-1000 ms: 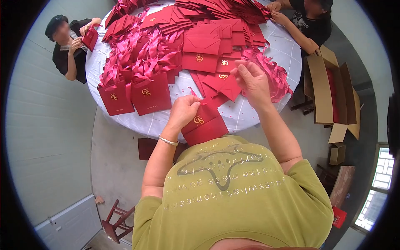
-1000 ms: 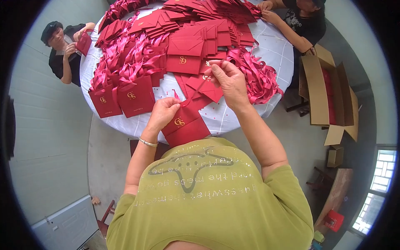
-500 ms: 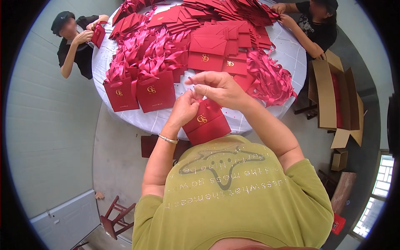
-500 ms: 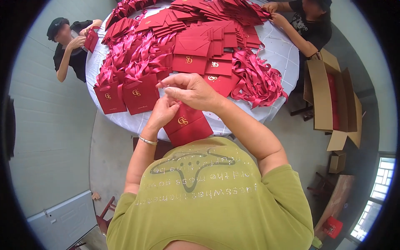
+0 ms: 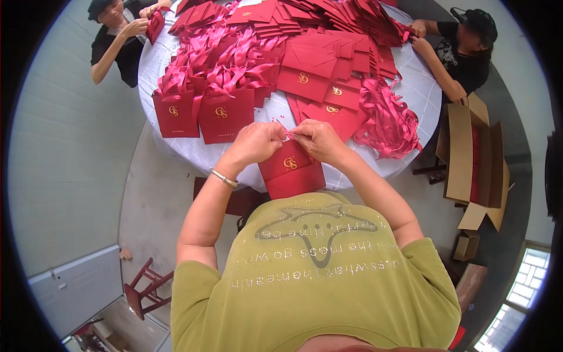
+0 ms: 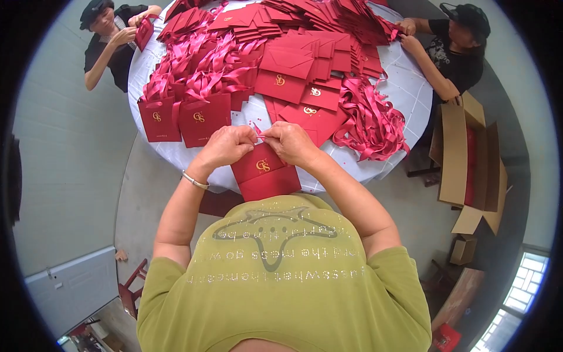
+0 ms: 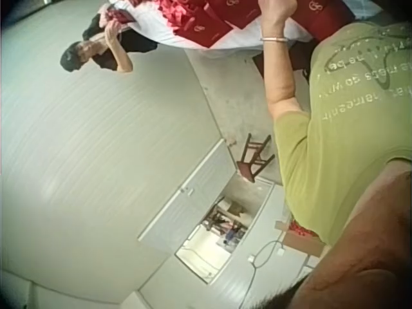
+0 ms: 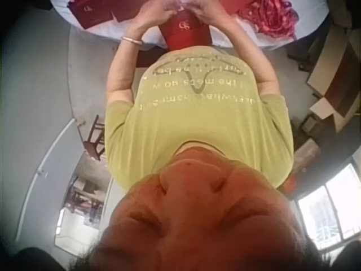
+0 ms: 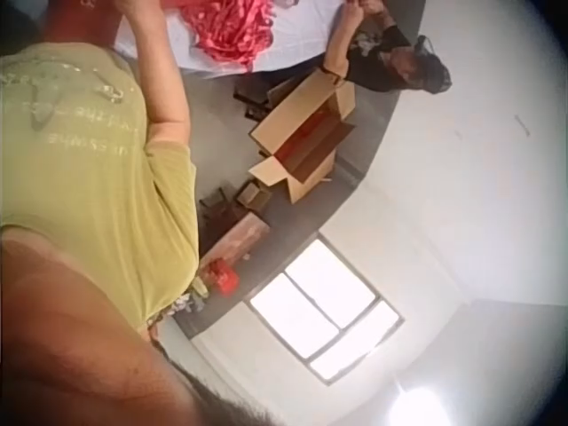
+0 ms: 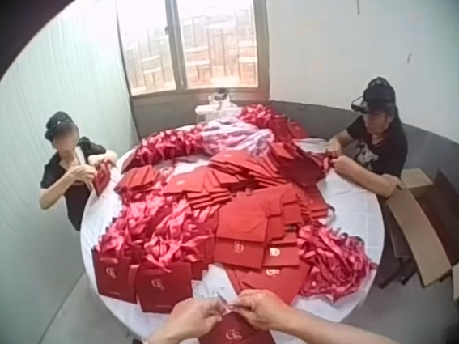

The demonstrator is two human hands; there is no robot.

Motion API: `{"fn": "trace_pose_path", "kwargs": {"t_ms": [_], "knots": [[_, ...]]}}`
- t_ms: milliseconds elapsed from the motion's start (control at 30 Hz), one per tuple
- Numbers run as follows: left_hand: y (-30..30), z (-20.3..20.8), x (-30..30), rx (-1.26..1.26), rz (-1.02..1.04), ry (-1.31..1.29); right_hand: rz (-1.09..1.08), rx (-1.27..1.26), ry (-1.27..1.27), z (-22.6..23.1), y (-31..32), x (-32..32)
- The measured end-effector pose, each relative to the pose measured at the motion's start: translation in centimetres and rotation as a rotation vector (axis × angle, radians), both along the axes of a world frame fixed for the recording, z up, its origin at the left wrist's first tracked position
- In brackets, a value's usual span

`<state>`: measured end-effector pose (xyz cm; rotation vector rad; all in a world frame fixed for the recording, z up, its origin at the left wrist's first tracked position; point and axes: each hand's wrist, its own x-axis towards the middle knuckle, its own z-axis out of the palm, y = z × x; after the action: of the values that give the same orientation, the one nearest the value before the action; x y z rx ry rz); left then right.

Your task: The person assembles gift pouches by threading ribbons through the flaps and folding the red pouches by hand.

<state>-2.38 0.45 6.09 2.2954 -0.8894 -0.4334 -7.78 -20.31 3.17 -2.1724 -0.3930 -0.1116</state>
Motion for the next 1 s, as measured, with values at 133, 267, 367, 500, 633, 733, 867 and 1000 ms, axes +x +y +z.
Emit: {"fn": "trace_pose_path", "kwargs": {"t_ms": [133,267,367,500,633,733,867,1000], "knots": [[1.3,-0.4,0.8,-0.194,-0.085,0.231,-0.025,-0.005,0.056,0.3,0.0,0.0],[3.0,-0.2,0.7,-0.24,0.069,0.683,-0.047,-0.027,0.1,0.2,-0.4,0.1],[3.9,-0.4,-0.1,-0.332,0.113,0.812,-0.038,-0.048,0.105,0.0,-0.7,0.1],[3.9,-2.4,-0.7,-0.365,0.163,0.804,-0.058,0.013,0.104,-0.1,0.1,0.1],[3.9,-2.5,-0.6,-0.35,0.204,0.811,-0.123,0.104,0.096,0.0,0.9,-0.2],[3.8,-2.8,-0.7,-0.338,0.199,0.779,-0.114,0.059,-0.097,0.5,1.9,-1.0],[4.1,-3.3,-0.7,-0.278,0.184,0.773,-0.042,-0.018,-0.201,0.5,3.2,-2.2],[4.2,-3.4,-0.6,-0.305,0.204,0.818,-0.037,0.074,-0.061,-0.5,3.7,-3.0]]}}
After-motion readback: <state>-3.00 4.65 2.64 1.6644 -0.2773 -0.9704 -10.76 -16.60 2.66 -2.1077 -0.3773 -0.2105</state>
